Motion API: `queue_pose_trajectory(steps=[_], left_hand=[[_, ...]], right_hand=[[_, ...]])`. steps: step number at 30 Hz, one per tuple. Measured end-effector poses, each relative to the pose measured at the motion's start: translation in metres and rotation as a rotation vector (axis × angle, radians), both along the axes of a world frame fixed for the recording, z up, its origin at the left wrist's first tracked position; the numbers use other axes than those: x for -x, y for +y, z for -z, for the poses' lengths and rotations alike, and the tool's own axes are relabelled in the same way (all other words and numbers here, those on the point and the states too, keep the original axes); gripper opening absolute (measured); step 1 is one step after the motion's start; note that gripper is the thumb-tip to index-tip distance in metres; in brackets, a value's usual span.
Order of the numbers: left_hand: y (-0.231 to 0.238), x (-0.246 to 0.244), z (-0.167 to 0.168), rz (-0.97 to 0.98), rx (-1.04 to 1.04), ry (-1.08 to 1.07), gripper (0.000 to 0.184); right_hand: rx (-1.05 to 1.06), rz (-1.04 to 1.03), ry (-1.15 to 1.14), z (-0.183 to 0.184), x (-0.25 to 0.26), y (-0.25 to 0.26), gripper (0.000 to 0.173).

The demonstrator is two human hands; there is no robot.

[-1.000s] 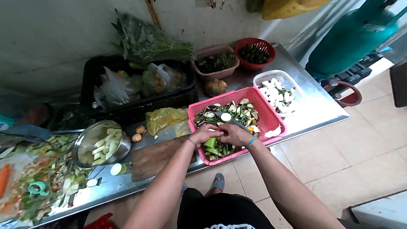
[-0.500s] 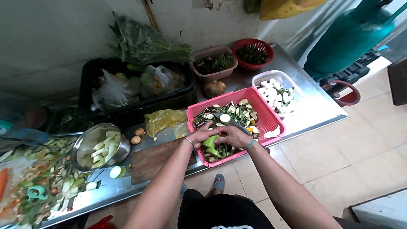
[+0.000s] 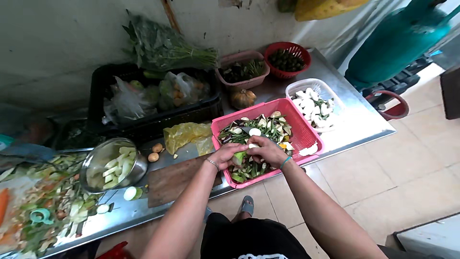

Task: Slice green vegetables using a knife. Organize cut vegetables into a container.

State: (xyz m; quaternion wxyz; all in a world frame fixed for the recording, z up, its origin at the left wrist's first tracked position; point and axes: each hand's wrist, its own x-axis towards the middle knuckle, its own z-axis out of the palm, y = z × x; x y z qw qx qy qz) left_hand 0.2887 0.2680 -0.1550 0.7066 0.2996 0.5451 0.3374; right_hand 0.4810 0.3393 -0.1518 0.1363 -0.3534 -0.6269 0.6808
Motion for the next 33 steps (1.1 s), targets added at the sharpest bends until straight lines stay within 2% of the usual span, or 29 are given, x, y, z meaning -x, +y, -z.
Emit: queue_pose_trajectory(steps=[3, 6, 10, 13, 16, 19, 21, 23, 24, 29, 33], left_hand=[[0.001, 0.002, 0.002, -0.058, 0.011, 0.001, 0.031], [0.001, 0.002, 0.006, -0.078, 0.013, 0.041, 0.033], [0.002, -0.002, 0.006, -0.089, -0.011, 0.135, 0.036], [0.003, -0.003, 0.006, -0.081, -0.034, 0.187, 0.04], [0.003, 0.003, 0.014, -0.152, -0.04, 0.212, 0.045], [0.0, 0.007, 0.013, -0.144, -0.048, 0.188, 0.045], [-0.002, 0.004, 0.005, -0.091, -0.057, 0.144, 0.041], [0.0, -0.002, 0.0, -0.067, -0.055, 0.111, 0.039], [0.001, -0.004, -0.002, -0.069, -0.044, 0.108, 0.04], [0.002, -0.006, -0.002, -0.09, -0.027, 0.113, 0.039], [0.004, -0.007, 0.002, -0.152, -0.051, 0.222, 0.039]], right_hand=[[0.001, 0.134, 0.061, -0.001, 0.002, 0.0, 0.009], [0.0, 0.107, 0.047, 0.0, 0.0, 0.002, 0.009], [-0.017, 0.018, -0.067, -0.009, 0.005, -0.003, 0.027], [-0.057, 0.057, -0.115, -0.011, 0.005, -0.006, 0.016], [-0.031, 0.065, -0.059, -0.007, -0.001, -0.004, 0.012], [-0.23, 0.033, -0.152, -0.005, -0.008, 0.002, 0.012], [-0.389, -0.014, -0.234, -0.003, -0.007, 0.004, 0.026], [-0.381, -0.066, -0.211, -0.008, -0.001, 0.003, 0.048], [-0.345, -0.084, -0.186, -0.011, 0.002, 0.001, 0.052], [-0.325, -0.068, -0.158, -0.007, 0.007, -0.003, 0.04], [-0.444, -0.003, -0.247, -0.006, 0.01, -0.006, 0.029]])
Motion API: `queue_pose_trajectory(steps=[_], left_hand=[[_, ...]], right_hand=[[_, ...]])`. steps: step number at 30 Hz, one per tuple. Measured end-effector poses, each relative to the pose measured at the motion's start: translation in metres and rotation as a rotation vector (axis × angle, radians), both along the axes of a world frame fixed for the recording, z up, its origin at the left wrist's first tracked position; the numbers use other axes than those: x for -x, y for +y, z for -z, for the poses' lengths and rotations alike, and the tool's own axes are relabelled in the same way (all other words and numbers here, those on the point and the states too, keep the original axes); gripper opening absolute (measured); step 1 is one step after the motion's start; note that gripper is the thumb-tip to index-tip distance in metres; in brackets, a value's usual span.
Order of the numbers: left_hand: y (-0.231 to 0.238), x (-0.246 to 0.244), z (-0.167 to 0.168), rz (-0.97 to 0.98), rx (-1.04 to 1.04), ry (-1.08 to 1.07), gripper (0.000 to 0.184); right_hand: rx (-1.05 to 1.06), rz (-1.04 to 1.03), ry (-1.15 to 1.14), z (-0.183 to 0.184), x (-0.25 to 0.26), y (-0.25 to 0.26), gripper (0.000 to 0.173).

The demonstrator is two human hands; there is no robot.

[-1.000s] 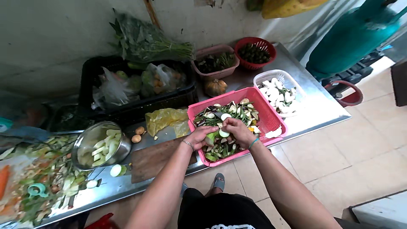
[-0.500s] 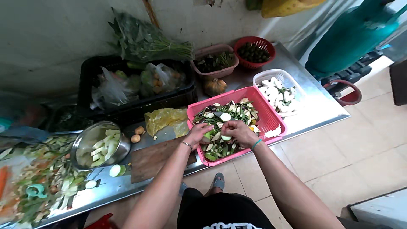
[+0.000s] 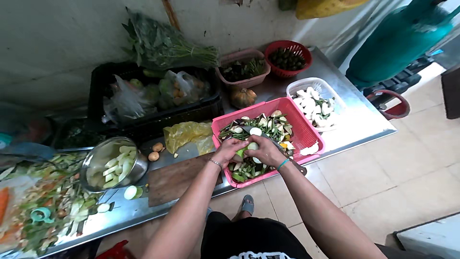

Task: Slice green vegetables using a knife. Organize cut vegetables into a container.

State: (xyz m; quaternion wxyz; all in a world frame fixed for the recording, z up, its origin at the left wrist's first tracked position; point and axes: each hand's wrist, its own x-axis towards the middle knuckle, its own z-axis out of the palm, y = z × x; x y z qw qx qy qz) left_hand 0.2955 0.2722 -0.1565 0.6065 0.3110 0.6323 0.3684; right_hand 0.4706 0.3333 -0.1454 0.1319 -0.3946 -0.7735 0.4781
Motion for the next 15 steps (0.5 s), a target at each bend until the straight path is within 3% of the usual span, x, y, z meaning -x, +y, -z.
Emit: queue_pose_trajectory(steps=[3, 7, 9, 12, 15], left_hand=[[0.002, 0.0, 0.002, -0.006, -0.029, 0.039, 0.039], [0.0, 0.011, 0.012, -0.021, -0.04, 0.065, 0.037], [-0.006, 0.018, 0.013, 0.01, -0.038, -0.06, 0.038], [-0.011, 0.014, 0.006, 0.081, -0.039, -0.216, 0.04], [-0.008, 0.006, -0.002, 0.069, -0.015, -0.229, 0.039]], right_hand=[[-0.008, 0.017, 0.001, -0.001, 0.002, -0.002, 0.022], [0.132, 0.113, 0.058, -0.003, -0.003, -0.001, 0.015], [0.027, 0.053, -0.035, -0.005, -0.007, 0.006, 0.026], [-0.047, -0.065, -0.054, -0.003, -0.007, 0.007, 0.056], [0.019, -0.146, 0.066, -0.002, -0.002, 0.005, 0.052]])
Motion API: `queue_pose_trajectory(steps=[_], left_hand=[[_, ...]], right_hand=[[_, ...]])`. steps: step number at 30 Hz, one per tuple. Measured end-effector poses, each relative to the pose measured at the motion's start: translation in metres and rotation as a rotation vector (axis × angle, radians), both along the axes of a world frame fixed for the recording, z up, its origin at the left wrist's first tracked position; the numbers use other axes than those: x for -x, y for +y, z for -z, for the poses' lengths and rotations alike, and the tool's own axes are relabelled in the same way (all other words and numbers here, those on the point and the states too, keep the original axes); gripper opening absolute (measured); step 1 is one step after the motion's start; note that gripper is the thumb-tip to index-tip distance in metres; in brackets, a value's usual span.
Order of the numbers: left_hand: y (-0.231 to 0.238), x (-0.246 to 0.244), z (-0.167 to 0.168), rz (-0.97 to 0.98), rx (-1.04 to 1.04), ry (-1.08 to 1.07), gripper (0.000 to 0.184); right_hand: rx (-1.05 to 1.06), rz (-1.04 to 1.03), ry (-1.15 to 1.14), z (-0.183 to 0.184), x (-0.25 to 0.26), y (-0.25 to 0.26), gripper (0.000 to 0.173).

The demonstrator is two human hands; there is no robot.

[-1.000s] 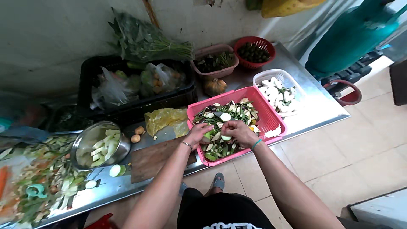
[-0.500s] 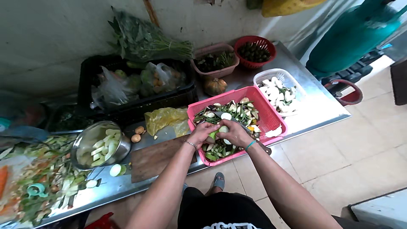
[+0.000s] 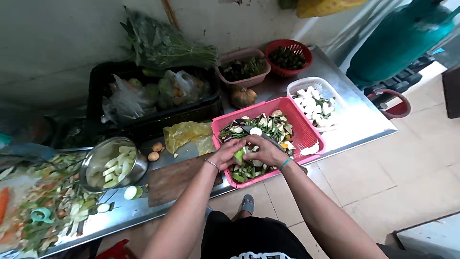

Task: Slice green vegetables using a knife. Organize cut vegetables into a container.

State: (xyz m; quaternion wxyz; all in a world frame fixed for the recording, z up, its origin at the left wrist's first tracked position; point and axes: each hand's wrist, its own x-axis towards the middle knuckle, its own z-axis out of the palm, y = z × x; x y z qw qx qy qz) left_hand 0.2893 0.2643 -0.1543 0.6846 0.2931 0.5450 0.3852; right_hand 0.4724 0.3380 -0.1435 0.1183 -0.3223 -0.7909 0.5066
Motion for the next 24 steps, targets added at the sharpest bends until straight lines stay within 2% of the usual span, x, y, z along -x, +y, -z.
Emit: queue_pose_trajectory(steps=[3, 6, 10, 12, 14, 18, 21, 24], left_hand=[[0.003, -0.002, -0.003, -0.016, 0.042, -0.008, 0.044], [0.003, 0.001, -0.003, 0.011, 0.053, -0.007, 0.043], [0.002, 0.002, -0.003, -0.01, 0.043, 0.112, 0.036], [0.001, 0.004, -0.002, -0.053, 0.047, 0.139, 0.036], [0.001, 0.006, -0.002, -0.059, 0.023, 0.126, 0.042], [0.001, 0.003, -0.009, -0.033, 0.0, 0.055, 0.062], [0.002, 0.001, -0.012, 0.035, -0.019, -0.02, 0.071], [0.002, 0.0, -0.015, -0.004, 0.005, -0.036, 0.059]], right_hand=[[0.014, -0.016, 0.02, 0.003, 0.001, -0.002, 0.047], [0.047, 0.067, -0.049, -0.001, 0.003, -0.003, 0.041], [-0.036, 0.198, -0.098, 0.001, 0.001, 0.0, 0.017], [-0.076, 0.199, -0.154, -0.001, -0.001, 0.001, 0.019], [-0.141, 0.156, -0.202, 0.0, -0.001, 0.005, 0.03], [-0.049, 0.031, -0.051, -0.001, 0.002, 0.007, 0.054], [0.031, -0.064, 0.022, -0.002, 0.006, 0.002, 0.05], [0.019, -0.034, 0.036, -0.001, 0.006, 0.0, 0.043]])
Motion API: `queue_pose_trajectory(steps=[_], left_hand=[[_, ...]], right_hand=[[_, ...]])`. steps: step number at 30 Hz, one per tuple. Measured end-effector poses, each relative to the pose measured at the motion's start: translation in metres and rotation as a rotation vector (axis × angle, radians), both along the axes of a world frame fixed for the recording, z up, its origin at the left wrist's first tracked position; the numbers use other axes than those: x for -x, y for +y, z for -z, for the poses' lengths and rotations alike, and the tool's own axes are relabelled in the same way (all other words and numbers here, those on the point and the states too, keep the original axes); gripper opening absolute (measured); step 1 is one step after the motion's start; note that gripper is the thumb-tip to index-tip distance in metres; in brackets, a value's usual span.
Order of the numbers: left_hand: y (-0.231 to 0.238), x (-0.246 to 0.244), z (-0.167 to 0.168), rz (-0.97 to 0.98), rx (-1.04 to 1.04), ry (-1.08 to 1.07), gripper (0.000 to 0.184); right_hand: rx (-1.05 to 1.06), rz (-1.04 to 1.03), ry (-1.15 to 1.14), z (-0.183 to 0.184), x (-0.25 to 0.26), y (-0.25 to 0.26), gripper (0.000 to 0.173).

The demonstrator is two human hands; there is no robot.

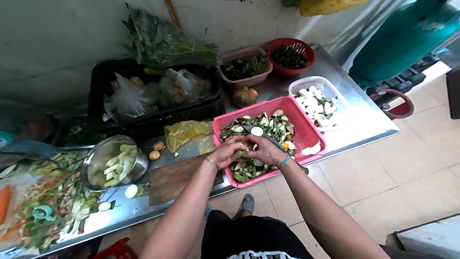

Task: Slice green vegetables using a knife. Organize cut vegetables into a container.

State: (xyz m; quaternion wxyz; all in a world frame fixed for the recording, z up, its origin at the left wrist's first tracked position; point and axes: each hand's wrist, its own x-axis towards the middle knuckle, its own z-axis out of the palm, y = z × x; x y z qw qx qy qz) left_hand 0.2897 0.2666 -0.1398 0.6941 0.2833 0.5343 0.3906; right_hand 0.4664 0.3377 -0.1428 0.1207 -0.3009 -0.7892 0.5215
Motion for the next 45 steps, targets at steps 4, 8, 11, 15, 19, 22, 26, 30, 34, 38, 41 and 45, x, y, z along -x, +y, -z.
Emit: queue_pose_trajectory(steps=[4, 8, 11, 15, 19, 22, 26, 30, 34, 38, 41, 45], left_hand=[[0.0, -0.004, -0.005, -0.036, 0.028, 0.076, 0.043], [0.003, -0.004, -0.007, 0.025, 0.105, 0.205, 0.037], [0.002, 0.0, -0.008, 0.12, 0.121, 0.279, 0.038], [0.004, -0.001, -0.005, 0.064, 0.074, 0.414, 0.041], [0.003, 0.0, -0.001, -0.023, 0.093, 0.45, 0.042], [0.0, -0.003, 0.001, -0.074, 0.075, 0.33, 0.043], [-0.009, -0.009, 0.002, 0.017, 0.084, 0.188, 0.045], [-0.015, -0.004, -0.002, 0.178, 0.12, 0.245, 0.042], [-0.019, -0.002, -0.006, 0.158, 0.077, 0.119, 0.042], [-0.015, -0.002, -0.005, 0.127, 0.107, 0.241, 0.039], [-0.011, 0.0, -0.006, 0.065, 0.134, 0.34, 0.042], [-0.009, 0.0, -0.007, -0.012, 0.115, 0.306, 0.045]], right_hand=[[-0.004, 0.054, -0.036, 0.008, -0.001, -0.002, 0.038], [-0.016, 0.125, -0.093, 0.011, 0.001, -0.006, 0.034], [-0.069, 0.177, -0.136, 0.015, -0.001, -0.007, 0.028], [-0.194, 0.186, -0.264, 0.014, 0.0, -0.01, 0.023], [-0.279, 0.197, -0.369, 0.015, -0.002, -0.005, 0.017], [-0.268, 0.135, -0.237, 0.018, -0.005, -0.005, 0.042], [-0.054, 0.066, -0.097, 0.011, -0.001, -0.014, 0.05], [0.153, 0.052, -0.088, 0.019, -0.004, -0.02, 0.054], [0.16, 0.09, -0.092, 0.02, -0.005, -0.023, 0.057], [0.088, 0.156, -0.118, 0.022, -0.003, -0.026, 0.049], [0.029, 0.229, -0.164, 0.02, 0.001, -0.032, 0.061], [0.018, 0.253, -0.218, 0.015, 0.001, -0.031, 0.046]])
